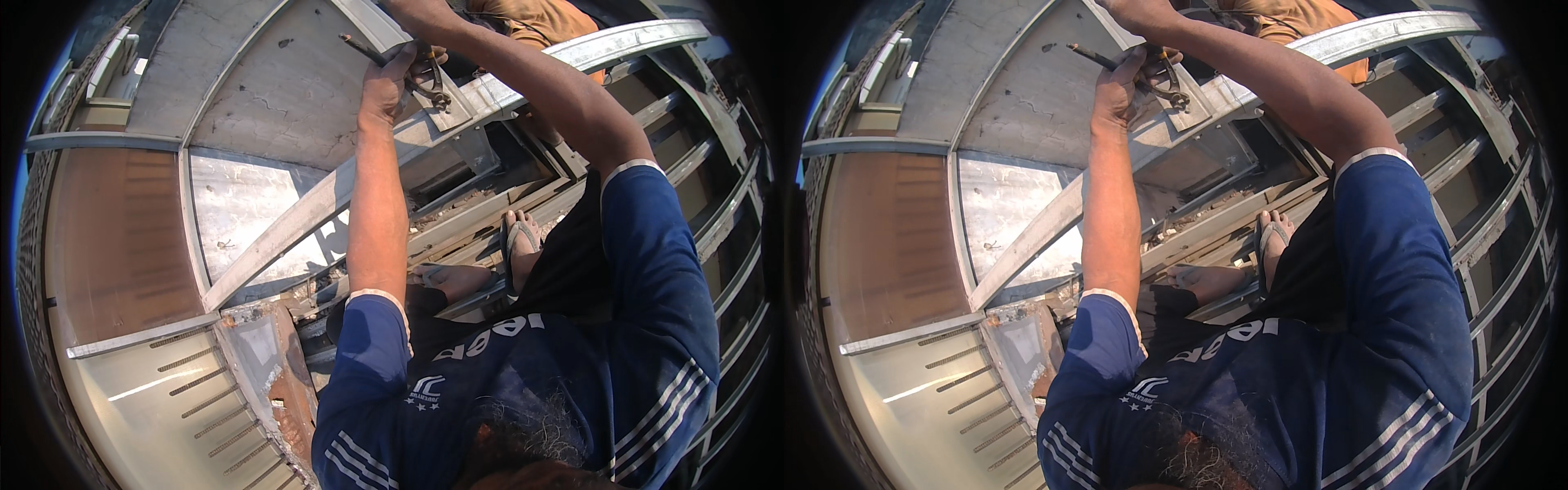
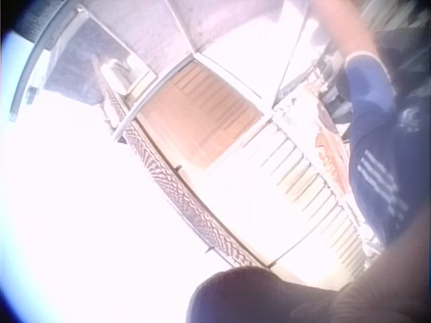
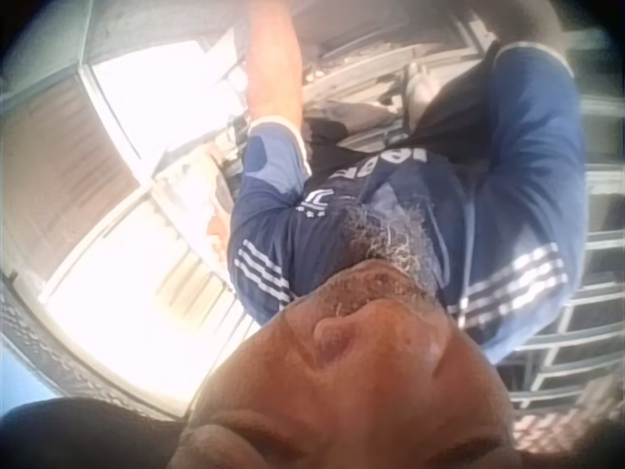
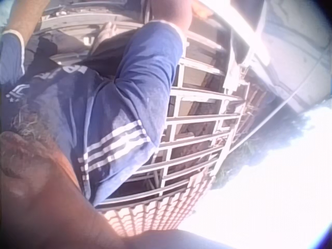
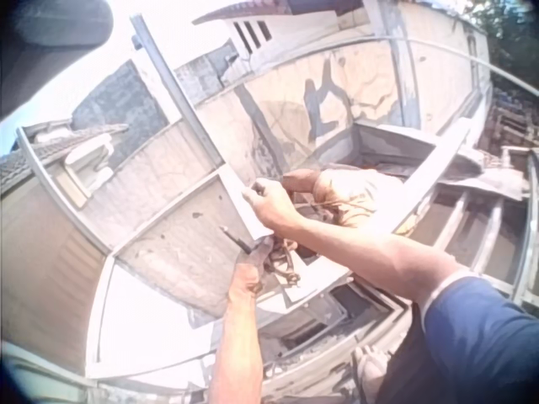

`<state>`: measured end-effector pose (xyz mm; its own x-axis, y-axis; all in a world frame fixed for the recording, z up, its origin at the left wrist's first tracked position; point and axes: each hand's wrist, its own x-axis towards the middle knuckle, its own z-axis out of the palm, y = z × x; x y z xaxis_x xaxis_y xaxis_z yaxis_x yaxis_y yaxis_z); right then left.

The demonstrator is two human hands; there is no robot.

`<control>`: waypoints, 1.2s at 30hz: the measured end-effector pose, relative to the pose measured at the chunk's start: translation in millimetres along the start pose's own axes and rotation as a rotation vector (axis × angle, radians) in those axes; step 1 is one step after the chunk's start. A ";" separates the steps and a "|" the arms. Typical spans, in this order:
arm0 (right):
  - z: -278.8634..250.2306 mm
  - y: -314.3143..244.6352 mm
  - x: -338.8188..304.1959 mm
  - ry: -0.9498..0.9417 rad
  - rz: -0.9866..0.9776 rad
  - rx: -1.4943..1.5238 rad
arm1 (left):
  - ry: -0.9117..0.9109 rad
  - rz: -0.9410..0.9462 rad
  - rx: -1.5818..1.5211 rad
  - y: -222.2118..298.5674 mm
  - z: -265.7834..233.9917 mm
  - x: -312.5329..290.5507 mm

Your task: The person uses pincers to twist and cut wire, securing a metal frame to vertical structural bars and a horizontal panel.

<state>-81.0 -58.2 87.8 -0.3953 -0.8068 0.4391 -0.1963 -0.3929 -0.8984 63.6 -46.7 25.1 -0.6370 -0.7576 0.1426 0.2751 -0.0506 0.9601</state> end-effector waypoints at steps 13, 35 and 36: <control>-14.3 -9.3 -1.6 -0.033 0.202 0.108 | -0.032 -0.002 -0.057 1.3 5.4 -1.4; 2.6 -20.5 -13.6 -0.422 0.019 0.137 | 0.758 0.596 0.399 -54.2 64.4 18.8; 3.4 -23.5 -17.4 -0.468 0.000 0.120 | 0.757 0.501 0.438 -57.4 61.8 17.5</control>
<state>-66.4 -36.5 101.2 0.0567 -0.9080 0.4152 -0.0804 -0.4187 -0.9046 -7.9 -16.9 -12.6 0.1468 -0.8477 0.5098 -0.0005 0.5153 0.8570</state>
